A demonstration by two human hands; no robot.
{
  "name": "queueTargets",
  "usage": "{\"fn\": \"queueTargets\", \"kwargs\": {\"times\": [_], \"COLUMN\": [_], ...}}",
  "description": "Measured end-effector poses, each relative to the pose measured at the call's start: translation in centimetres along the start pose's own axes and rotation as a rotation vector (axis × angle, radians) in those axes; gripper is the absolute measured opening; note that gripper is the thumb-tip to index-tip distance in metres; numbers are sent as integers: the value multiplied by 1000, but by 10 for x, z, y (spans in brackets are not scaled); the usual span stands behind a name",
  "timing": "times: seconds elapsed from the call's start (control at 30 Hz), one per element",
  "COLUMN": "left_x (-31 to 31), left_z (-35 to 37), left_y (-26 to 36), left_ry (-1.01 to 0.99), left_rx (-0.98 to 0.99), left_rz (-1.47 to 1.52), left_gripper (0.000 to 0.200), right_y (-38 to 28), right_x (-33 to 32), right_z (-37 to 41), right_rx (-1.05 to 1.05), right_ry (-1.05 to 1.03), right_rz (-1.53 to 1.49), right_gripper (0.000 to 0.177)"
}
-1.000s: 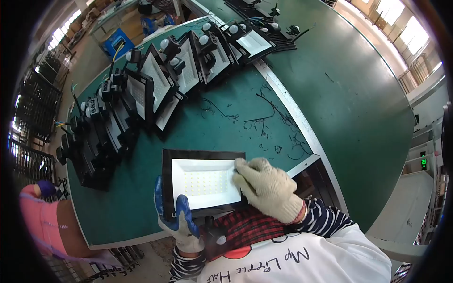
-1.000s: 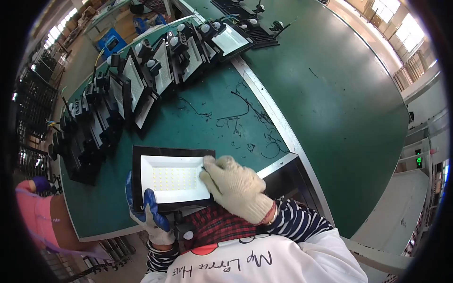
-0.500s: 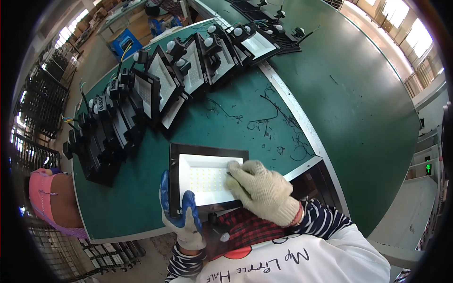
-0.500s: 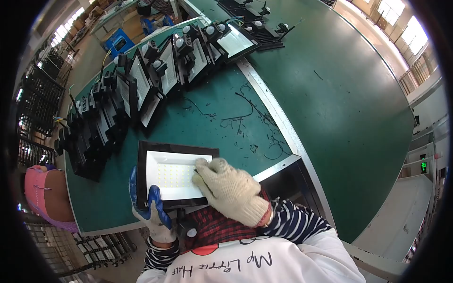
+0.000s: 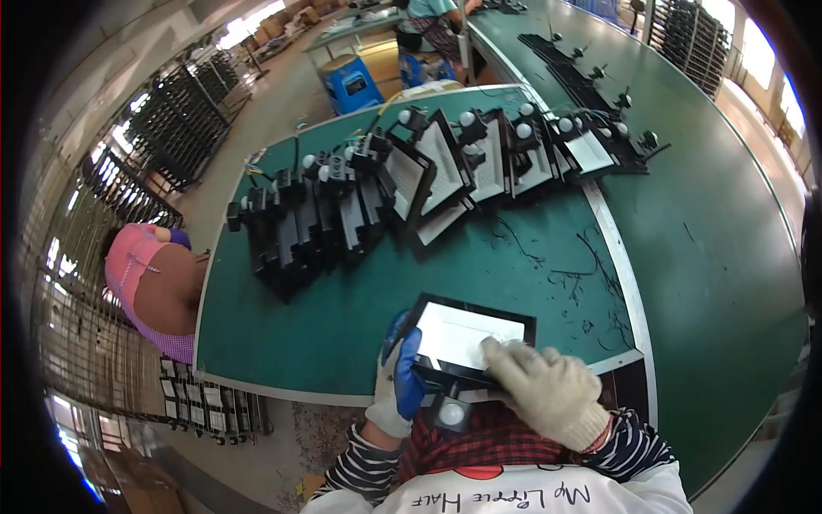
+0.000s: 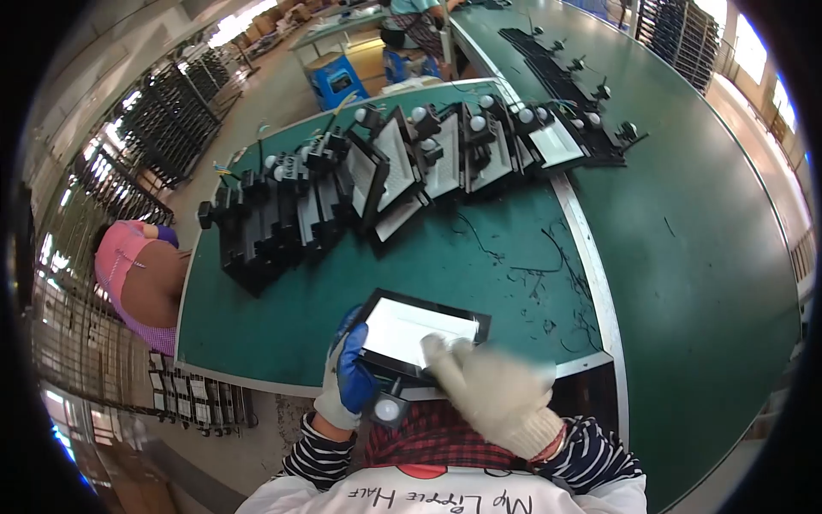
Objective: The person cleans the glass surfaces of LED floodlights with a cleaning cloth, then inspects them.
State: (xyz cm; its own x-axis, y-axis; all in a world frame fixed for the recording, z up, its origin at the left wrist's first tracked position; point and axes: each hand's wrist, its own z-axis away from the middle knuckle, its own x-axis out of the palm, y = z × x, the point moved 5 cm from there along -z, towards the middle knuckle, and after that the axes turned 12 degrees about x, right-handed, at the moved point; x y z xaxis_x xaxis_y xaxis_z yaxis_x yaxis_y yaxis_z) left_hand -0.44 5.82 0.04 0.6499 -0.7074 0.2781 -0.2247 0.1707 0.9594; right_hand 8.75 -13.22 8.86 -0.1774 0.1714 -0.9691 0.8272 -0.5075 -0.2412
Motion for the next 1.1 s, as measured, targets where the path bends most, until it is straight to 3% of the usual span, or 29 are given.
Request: {"fn": "queueTargets", "kwargs": {"times": [0.07,0.1,0.23,0.27,0.33,0.37,0.43,0.5,0.57,0.73,0.77,0.83,0.9,0.93,0.97,1.0,1.07,1.1], "left_x": [6,3,5,4,7,9,13,22,33,43,41,38,39,41,44,42,38,37], "left_z": [5,2,2,-5,-18,-27,-36,-36,-33,-30,-32,-33,-35,-37,-36,-37,-41,-41], "left_y": [-4,1,29,34,38,17,4,4,-1,1,-1,-11,-16,-13,-9,-12,-19,-21], "left_ry": [39,-17,-111,-138,-194,-86,-50,-31,-25,-154,-149,-146,-130,-119,-154,-143,-122,-97], "left_rx": [-49,95,131,242,461,324,451,507,556,406,420,432,411,401,297,322,384,315], "left_rz": [250,34,-307,-445,-723,-192,-115,-156,-227,-462,-474,-487,-550,-582,-588,-654,-793,-765], "left_gripper": [40,41,43,43,42,47,51,56,59,67,66,65,63,62,64,66,70,71], "right_y": [10,13,45,49,65,70,82,108,114,78,72,77,75,65,55,51,44,46], "right_x": [-5,-17,-41,-48,-40,-38,-35,-11,-18,-37,-45,-18,-22,-38,-45,-38,-36,-33], "right_z": [-7,-11,-29,-34,-43,-47,-56,-76,-80,-103,-104,-122,-118,-112,-108,-109,-104,-105], "right_rx": [75,61,29,155,206,244,326,401,399,482,492,176,-52,-123,-111,-161,-216,-221], "right_ry": [41,-33,-11,-153,-154,-182,-225,-87,-107,-360,-334,-55,166,234,170,223,229,235], "right_rz": [20,31,-491,-547,-641,-726,-893,-1383,-1505,-994,-887,-1028,-828,-582,-271,-25,169,150], "right_gripper": [73,79,79,74,67,63,57,52,53,58,54,51,47,46,47,46,46,44]}}
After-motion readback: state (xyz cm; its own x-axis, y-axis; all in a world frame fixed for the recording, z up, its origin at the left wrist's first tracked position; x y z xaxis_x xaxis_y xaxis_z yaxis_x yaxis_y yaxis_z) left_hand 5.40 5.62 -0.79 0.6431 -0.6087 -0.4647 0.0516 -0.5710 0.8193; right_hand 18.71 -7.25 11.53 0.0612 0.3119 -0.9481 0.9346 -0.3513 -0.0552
